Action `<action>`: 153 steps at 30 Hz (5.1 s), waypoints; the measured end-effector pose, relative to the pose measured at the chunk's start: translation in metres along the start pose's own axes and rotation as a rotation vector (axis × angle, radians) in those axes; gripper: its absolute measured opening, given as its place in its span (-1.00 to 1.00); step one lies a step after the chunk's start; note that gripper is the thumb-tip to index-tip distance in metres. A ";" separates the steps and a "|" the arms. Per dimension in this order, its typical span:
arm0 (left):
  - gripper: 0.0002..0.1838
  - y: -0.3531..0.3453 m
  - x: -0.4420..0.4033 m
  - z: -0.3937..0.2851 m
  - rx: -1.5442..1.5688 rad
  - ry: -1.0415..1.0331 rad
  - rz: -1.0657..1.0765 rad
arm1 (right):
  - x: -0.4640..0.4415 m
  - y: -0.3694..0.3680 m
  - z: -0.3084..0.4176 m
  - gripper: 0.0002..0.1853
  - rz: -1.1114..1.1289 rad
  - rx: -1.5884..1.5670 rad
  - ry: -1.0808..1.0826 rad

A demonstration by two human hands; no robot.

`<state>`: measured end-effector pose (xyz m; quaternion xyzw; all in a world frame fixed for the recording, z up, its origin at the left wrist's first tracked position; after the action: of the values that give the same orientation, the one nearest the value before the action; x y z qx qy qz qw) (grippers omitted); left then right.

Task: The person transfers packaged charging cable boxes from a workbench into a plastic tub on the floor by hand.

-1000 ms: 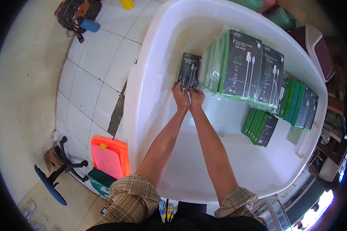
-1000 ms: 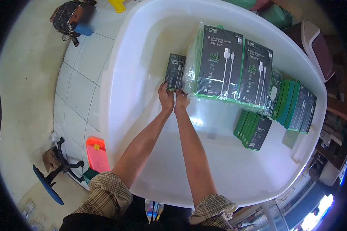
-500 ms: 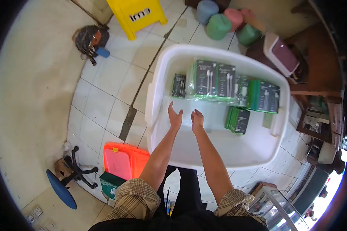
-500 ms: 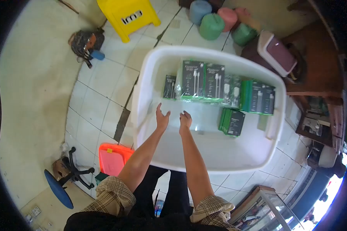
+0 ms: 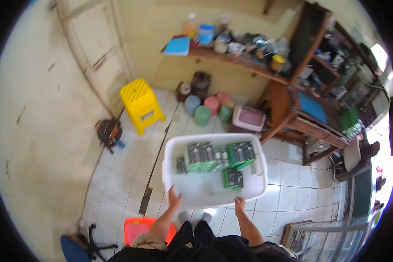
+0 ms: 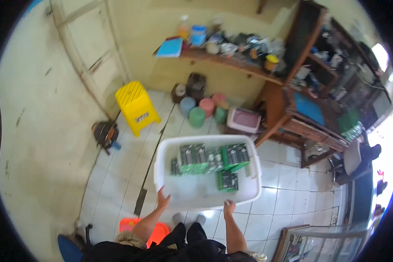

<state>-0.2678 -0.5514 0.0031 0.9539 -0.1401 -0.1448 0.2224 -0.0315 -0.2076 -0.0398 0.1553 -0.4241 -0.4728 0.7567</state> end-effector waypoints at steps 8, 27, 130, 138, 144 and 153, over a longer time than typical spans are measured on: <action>-0.40 0.034 0.112 0.046 -0.438 0.242 0.329 | 0.067 0.183 -0.209 -0.76 -0.268 0.064 -0.302; -0.48 -0.289 0.088 -0.136 -0.261 0.022 0.501 | -0.086 0.359 -0.284 -0.75 -0.265 -0.024 -0.398; -0.46 -0.239 0.010 -0.471 -0.144 0.218 -0.787 | -0.004 0.303 0.254 -0.54 1.423 -0.275 0.845; -0.50 -0.190 -0.007 -0.412 0.017 0.173 -0.639 | 0.016 0.194 0.278 -0.56 0.993 -0.226 0.989; -0.53 -0.144 -0.003 -0.357 0.063 0.259 -0.607 | 0.058 0.113 0.285 -0.58 1.151 -0.120 0.788; -0.52 -0.053 -0.017 -0.272 0.058 0.317 -0.608 | 0.117 0.025 0.287 -0.47 1.265 -0.019 0.719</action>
<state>-0.1804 -0.3957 0.2159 0.9685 0.1830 -0.0503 0.1611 -0.2204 -0.2467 0.2041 0.0195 -0.1536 0.1318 0.9791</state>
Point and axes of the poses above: each hand's wrist, its own x-axis away from the middle knuckle, its own y-axis out of the back of the hand, z = x × y, the point moved 9 cm from there along -x, towards the middle knuckle, and after that the axes turned 15 degrees about -y, right-handed, at the moved point
